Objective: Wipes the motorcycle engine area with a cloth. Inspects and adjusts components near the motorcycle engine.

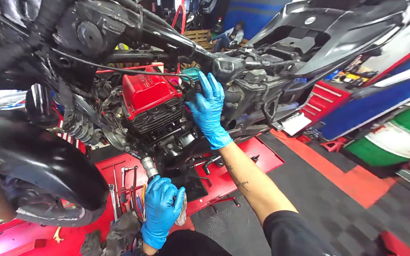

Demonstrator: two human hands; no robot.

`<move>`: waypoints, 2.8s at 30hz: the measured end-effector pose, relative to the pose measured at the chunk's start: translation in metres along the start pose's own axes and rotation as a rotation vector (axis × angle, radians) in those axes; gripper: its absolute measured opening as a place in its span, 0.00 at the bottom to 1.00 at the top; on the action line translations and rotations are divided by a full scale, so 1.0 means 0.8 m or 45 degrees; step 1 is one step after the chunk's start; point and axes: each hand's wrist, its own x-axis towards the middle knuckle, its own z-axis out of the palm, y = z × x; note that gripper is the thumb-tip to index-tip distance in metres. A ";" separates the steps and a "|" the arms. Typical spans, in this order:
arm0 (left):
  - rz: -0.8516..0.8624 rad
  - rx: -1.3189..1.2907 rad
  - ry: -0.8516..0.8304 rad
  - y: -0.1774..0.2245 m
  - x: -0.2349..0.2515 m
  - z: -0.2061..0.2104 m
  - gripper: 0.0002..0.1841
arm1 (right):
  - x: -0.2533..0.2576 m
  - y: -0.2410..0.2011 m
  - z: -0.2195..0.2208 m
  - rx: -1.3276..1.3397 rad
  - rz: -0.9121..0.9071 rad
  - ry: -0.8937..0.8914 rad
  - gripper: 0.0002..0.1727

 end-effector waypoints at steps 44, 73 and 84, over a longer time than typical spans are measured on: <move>0.797 1.152 -0.838 0.034 0.450 0.000 0.02 | -0.020 -0.004 0.037 0.379 0.406 0.242 0.18; 0.444 0.983 -0.750 0.043 0.440 0.015 0.07 | -0.022 0.010 0.027 0.316 0.176 0.154 0.18; 0.790 0.643 0.971 0.113 0.491 -0.229 0.19 | -0.023 0.012 0.026 0.324 0.241 0.151 0.22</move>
